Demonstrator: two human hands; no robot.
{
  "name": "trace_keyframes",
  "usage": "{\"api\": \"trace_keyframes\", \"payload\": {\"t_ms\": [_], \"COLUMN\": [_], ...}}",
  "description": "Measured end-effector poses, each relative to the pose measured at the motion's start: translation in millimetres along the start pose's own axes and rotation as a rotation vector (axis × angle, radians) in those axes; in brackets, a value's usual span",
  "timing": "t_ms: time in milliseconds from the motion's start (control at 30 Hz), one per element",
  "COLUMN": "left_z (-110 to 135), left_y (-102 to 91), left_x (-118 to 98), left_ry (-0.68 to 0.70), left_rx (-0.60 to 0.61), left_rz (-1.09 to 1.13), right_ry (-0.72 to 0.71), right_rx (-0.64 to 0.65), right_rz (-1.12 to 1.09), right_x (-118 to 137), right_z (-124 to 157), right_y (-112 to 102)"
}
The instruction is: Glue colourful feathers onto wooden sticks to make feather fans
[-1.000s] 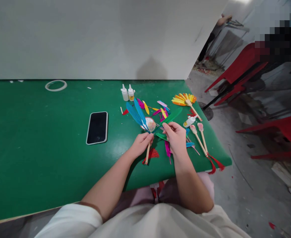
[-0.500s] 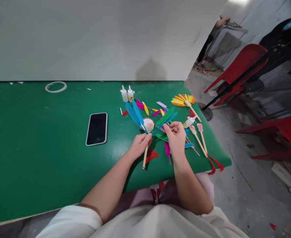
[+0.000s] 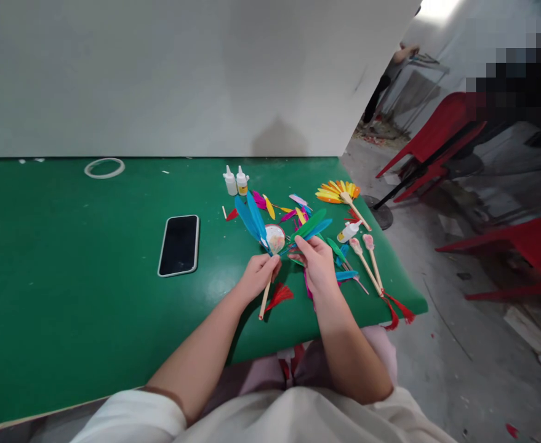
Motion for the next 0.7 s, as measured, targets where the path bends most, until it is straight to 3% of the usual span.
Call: {"api": "trace_keyframes", "payload": {"t_ms": [500, 700], "left_z": [-1, 2], "left_y": [1.0, 2.3], "left_x": [4, 1], "left_ry": [-0.003, -0.005], "left_rx": [0.030, 0.058], "left_rz": [0.037, -0.006], "right_ry": [-0.044, -0.128], "right_rx": [-0.045, 0.016], "right_rz": [0.027, 0.103], "right_x": [6, 14], "right_z": [-7, -10], "right_y": [-7, -14]}}
Point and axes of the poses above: each hand's wrist, its own z-axis away from the middle knuckle, its own y-axis out of the palm, x = y × z, the point moved 3 cm from there along -z, towards the middle knuckle, and after that the axes turned 8 degrees about -y, right-handed, at the moved point
